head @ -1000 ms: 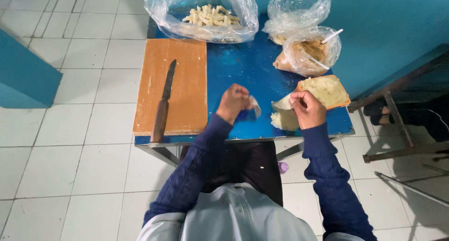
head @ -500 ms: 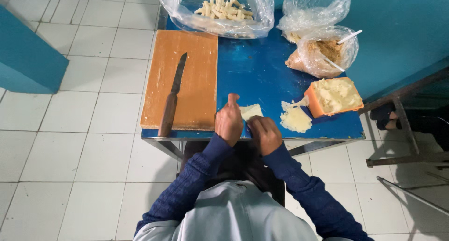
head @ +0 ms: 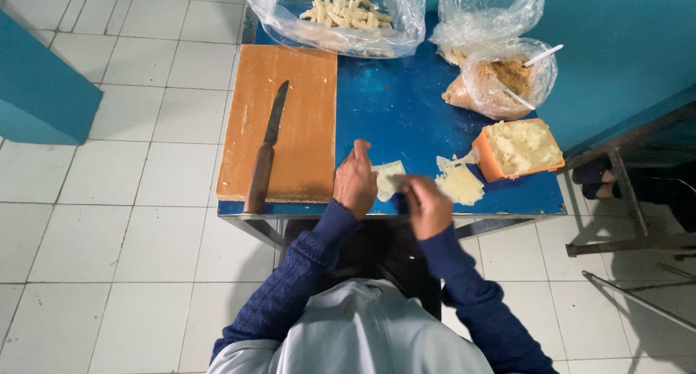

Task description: The person sits at a table assembling filled pastries. They stack thin round dough sheets, spoon brown filling from a plastic bag onto the dough, fold the stacked rounds over into half-moon shapes, and set the folded pastries beside a block of dough on the table.

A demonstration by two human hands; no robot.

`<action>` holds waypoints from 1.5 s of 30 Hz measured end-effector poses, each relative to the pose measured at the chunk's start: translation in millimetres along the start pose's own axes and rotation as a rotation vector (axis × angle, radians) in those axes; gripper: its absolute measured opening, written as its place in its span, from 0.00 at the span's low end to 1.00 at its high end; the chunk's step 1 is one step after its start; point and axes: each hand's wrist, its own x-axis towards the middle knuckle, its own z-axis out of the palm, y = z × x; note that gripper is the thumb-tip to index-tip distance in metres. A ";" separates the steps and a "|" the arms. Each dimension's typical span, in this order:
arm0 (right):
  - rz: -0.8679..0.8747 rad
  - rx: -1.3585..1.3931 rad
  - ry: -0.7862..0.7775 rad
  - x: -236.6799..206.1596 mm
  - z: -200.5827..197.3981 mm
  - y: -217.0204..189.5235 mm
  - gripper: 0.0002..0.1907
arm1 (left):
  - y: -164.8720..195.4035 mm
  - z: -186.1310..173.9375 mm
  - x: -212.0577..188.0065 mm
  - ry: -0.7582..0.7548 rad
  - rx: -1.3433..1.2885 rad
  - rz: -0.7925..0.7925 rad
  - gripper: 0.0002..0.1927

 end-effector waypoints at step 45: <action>0.064 -0.186 -0.068 2.2 4.9 8.1 0.23 | 1.8 3.5 -3.3 -0.002 -0.022 -0.044 0.27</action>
